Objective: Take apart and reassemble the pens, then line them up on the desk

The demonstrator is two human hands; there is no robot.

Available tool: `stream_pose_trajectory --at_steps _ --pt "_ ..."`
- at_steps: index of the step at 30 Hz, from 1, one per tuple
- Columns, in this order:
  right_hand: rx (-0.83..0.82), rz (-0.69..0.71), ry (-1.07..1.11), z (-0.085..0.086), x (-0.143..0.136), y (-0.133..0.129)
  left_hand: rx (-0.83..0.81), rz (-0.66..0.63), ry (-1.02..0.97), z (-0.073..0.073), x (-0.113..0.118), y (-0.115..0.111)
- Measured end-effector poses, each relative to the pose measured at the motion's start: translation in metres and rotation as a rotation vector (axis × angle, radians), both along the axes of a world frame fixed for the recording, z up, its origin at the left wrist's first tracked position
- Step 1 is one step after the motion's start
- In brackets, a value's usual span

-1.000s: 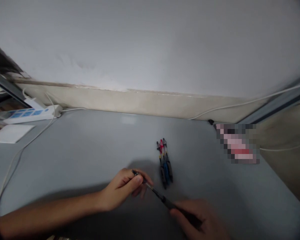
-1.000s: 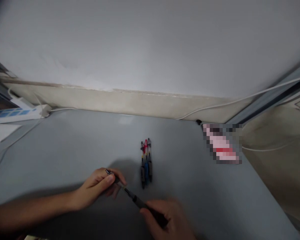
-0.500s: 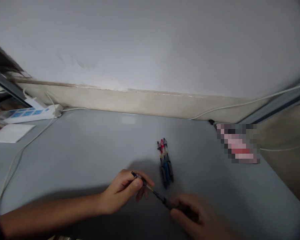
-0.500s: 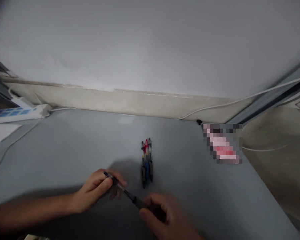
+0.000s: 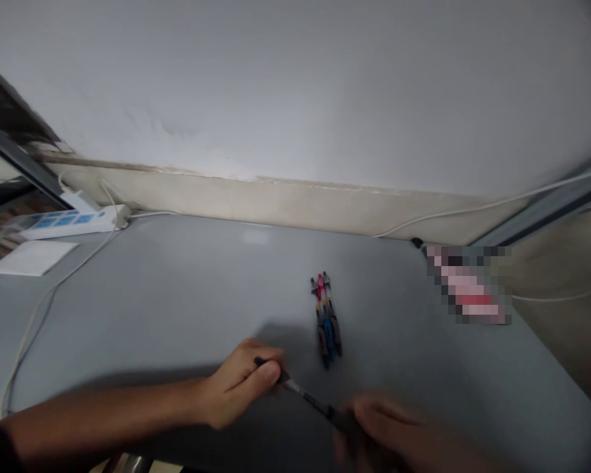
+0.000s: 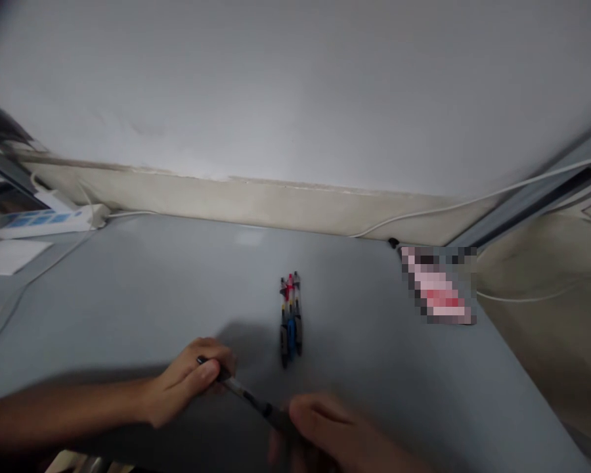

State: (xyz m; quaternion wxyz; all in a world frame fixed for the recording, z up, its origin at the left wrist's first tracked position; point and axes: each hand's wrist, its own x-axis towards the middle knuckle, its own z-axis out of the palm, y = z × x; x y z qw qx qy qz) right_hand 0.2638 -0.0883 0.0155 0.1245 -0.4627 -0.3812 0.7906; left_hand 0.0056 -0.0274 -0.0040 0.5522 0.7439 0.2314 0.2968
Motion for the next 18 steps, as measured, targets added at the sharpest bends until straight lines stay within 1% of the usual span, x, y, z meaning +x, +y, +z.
stream_pose_trajectory --at_steps 2,3,5,8,11,13,14,15,17,18 --pt "0.009 0.095 0.007 -0.003 -0.003 0.001 0.038 -0.012 0.013 0.002 0.0 -0.001" --pt "0.048 0.139 -0.004 -0.002 -0.005 0.003 0.06 -0.022 0.021 0.003 0.0 -0.002" --pt "0.152 0.171 -0.049 0.001 -0.007 0.006 0.1 -0.036 0.047 0.005 0.0 -0.002" --pt "0.301 0.132 -0.159 0.004 -0.007 0.008 0.115 -0.029 0.087 0.005 0.0 -0.002" --pt "0.451 0.072 -0.273 -0.003 -0.005 0.0 0.06 -0.029 0.095 0.004 -0.001 0.0" --pt "0.604 0.02 -0.357 -0.014 -0.001 -0.008 0.023 -0.029 0.092 0.002 0.0 0.001" --pt "0.778 -0.003 -0.435 -0.019 0.0 -0.011 0.009 -0.026 0.091 0.001 0.0 0.002" --pt "0.849 -0.019 -0.462 -0.023 0.002 -0.014 -0.004 -0.024 0.091 0.0 0.0 0.002" --pt "0.923 -0.005 -0.489 -0.026 0.005 -0.015 -0.034 -0.019 0.091 -0.001 0.001 0.003" --pt "0.924 0.008 -0.491 -0.025 0.007 -0.015 -0.052 -0.012 0.092 -0.001 0.001 0.003"
